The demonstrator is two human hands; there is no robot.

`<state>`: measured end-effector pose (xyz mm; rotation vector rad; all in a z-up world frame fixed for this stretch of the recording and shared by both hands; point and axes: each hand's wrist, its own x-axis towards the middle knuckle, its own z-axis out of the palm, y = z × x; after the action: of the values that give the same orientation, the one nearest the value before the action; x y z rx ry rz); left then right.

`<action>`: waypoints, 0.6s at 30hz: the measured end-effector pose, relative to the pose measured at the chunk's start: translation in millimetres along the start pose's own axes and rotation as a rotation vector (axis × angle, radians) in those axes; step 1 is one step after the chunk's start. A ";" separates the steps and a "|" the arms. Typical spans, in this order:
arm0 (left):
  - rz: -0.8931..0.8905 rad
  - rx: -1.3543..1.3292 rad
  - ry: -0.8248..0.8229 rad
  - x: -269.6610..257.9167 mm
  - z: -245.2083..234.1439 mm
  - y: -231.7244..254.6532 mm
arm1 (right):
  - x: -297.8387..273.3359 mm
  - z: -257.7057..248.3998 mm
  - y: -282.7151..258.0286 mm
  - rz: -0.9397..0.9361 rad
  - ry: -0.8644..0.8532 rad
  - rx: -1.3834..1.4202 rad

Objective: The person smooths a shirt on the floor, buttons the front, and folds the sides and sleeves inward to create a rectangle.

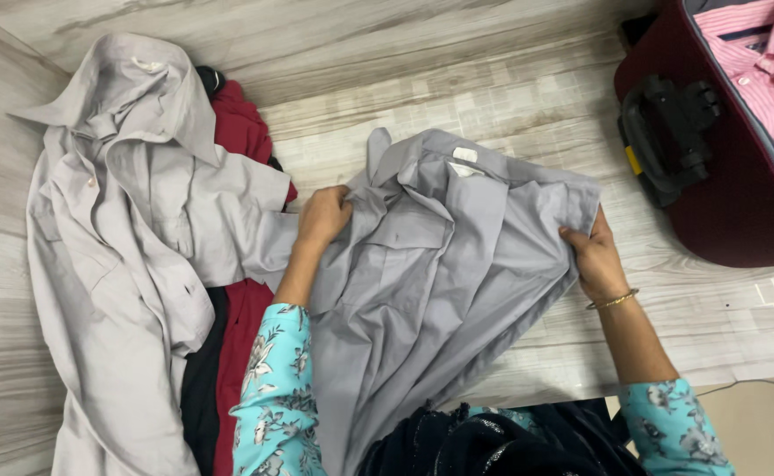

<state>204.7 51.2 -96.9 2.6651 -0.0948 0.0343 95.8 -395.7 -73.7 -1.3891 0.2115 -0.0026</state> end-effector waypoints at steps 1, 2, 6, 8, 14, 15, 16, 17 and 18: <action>0.036 -0.055 0.054 5.1 -11.3 0.5 | 7.3 -2.1 -15.2 -0.046 -0.011 -0.055; 0.072 -0.112 0.111 11.5 -25.1 2.1 | 16.9 -3.0 -31.6 -0.095 -0.023 -0.113; 0.036 -0.932 0.071 42.7 -103.6 10.3 | 59.4 -20.2 -107.2 -0.479 -0.104 -0.152; -0.063 -1.096 0.147 54.0 -143.7 17.6 | 86.2 -31.9 -133.3 -0.588 -0.082 -0.169; 0.143 -0.951 0.244 85.5 -169.2 51.5 | 188.7 -20.1 -172.5 -0.754 -0.057 -0.417; 0.147 -0.832 0.209 88.1 -158.5 58.7 | 186.6 -7.5 -173.9 -0.707 -0.155 -0.495; 0.326 -0.692 0.246 77.7 -141.9 61.1 | 178.9 5.2 -173.9 -0.657 -0.251 -0.573; 0.501 -0.546 0.280 58.2 -122.0 60.1 | 165.5 15.8 -169.0 -0.652 -0.199 -0.610; 0.441 -0.384 0.233 40.0 -104.3 57.7 | 146.5 19.7 -160.1 -0.644 -0.146 -0.648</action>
<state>239.5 45.3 23.7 2.1927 -0.5513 0.4225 262.0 -424.4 64.2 -2.0418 -0.4005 -0.3954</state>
